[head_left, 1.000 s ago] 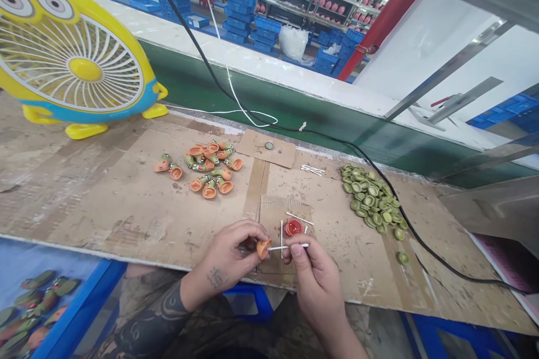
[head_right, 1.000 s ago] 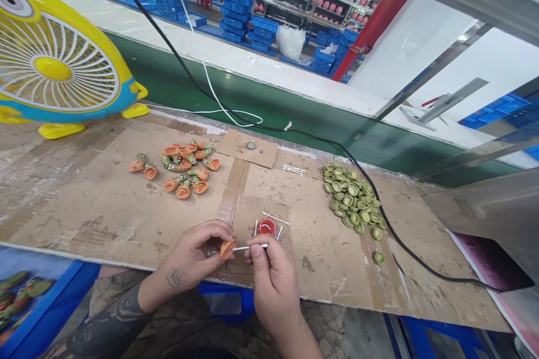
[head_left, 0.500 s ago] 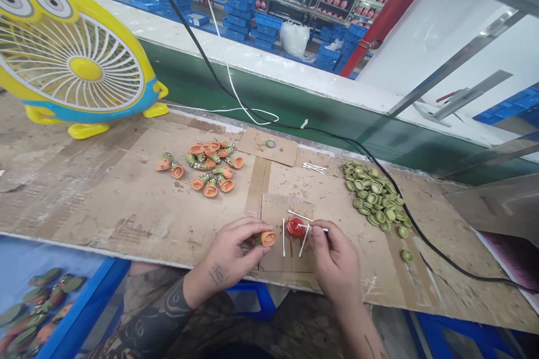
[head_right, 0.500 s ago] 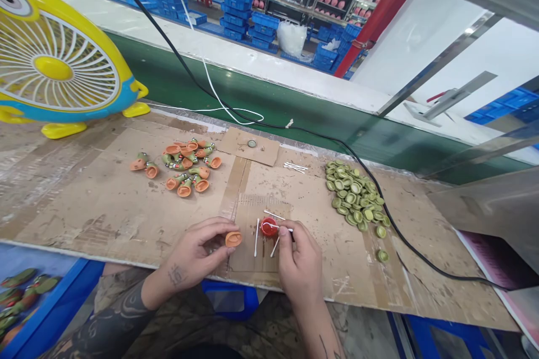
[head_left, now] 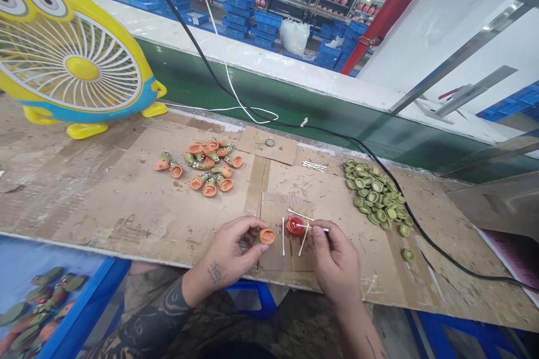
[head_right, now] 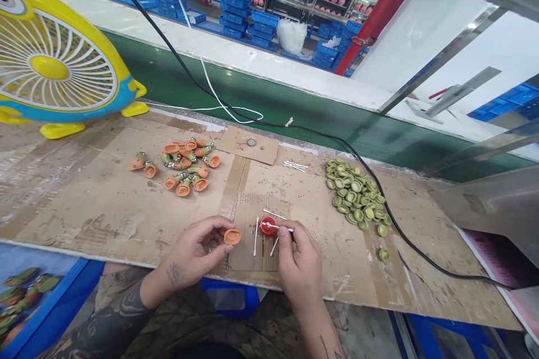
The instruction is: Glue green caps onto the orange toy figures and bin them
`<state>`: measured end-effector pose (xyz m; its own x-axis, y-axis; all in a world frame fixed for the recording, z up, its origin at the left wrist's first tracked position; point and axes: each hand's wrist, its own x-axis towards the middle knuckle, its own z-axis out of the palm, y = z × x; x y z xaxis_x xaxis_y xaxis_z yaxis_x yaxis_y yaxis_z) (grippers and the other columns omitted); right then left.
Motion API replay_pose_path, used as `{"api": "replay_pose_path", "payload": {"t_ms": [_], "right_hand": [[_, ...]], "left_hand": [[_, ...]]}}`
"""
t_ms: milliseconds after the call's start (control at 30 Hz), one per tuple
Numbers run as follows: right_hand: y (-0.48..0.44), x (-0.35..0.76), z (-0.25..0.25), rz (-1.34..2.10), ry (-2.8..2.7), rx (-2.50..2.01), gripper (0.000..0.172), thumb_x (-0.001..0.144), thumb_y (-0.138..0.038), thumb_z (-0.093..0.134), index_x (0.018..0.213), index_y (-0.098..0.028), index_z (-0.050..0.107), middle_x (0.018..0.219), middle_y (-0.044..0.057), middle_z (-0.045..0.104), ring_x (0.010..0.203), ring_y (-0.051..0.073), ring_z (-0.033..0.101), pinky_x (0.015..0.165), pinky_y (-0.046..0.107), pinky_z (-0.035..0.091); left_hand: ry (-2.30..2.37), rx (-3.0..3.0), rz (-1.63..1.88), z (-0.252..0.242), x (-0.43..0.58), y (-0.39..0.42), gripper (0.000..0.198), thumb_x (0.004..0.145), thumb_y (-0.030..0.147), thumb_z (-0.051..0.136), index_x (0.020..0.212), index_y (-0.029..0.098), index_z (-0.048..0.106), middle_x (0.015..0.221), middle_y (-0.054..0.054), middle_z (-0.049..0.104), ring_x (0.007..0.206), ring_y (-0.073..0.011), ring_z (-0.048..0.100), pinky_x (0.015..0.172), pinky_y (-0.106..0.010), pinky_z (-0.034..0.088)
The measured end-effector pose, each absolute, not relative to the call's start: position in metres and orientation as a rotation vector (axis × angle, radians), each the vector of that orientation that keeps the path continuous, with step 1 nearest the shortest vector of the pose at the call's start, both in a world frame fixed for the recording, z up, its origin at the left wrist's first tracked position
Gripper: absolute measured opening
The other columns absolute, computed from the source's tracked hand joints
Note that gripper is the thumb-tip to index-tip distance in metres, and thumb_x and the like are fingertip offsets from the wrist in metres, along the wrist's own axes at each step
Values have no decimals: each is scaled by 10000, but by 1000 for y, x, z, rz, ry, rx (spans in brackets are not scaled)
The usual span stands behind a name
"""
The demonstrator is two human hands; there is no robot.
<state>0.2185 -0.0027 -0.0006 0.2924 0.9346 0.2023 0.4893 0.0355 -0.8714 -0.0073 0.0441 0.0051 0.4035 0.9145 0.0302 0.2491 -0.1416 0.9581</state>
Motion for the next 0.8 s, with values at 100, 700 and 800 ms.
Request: {"api": "replay_pose_path", "payload": {"t_ms": [100, 700, 800], "right_hand": [[-11, 210, 8, 708, -1245, -1432, 176, 1037, -351, 559, 1007, -235, 689, 831, 2, 684, 754, 142, 636, 707, 240, 510], [-8, 208, 8, 641, -1339, -1379, 137, 1048, -272, 539, 1046, -267, 676, 890, -13, 692, 810, 130, 651, 750, 234, 511], [-1, 219, 2, 603, -1370, -1524, 168, 1043, -329, 552, 1027, -249, 699, 960, 14, 723, 867, 153, 668, 794, 259, 504]], "left_hand": [[1040, 1650, 803, 7, -7, 44, 214, 859, 215, 666, 1066, 168, 694, 953, -76, 731, 850, -196, 702, 729, -285, 562], [1082, 1744, 831, 0, -11, 46, 318, 925, 218, 607, 1226, 182, 706, 1141, -102, 751, 995, -223, 706, 883, -339, 570], [1038, 1731, 896, -4, -13, 50, 336, 940, 203, 598, 1259, 203, 707, 1267, -117, 706, 1216, -258, 647, 1063, -384, 509]]}}
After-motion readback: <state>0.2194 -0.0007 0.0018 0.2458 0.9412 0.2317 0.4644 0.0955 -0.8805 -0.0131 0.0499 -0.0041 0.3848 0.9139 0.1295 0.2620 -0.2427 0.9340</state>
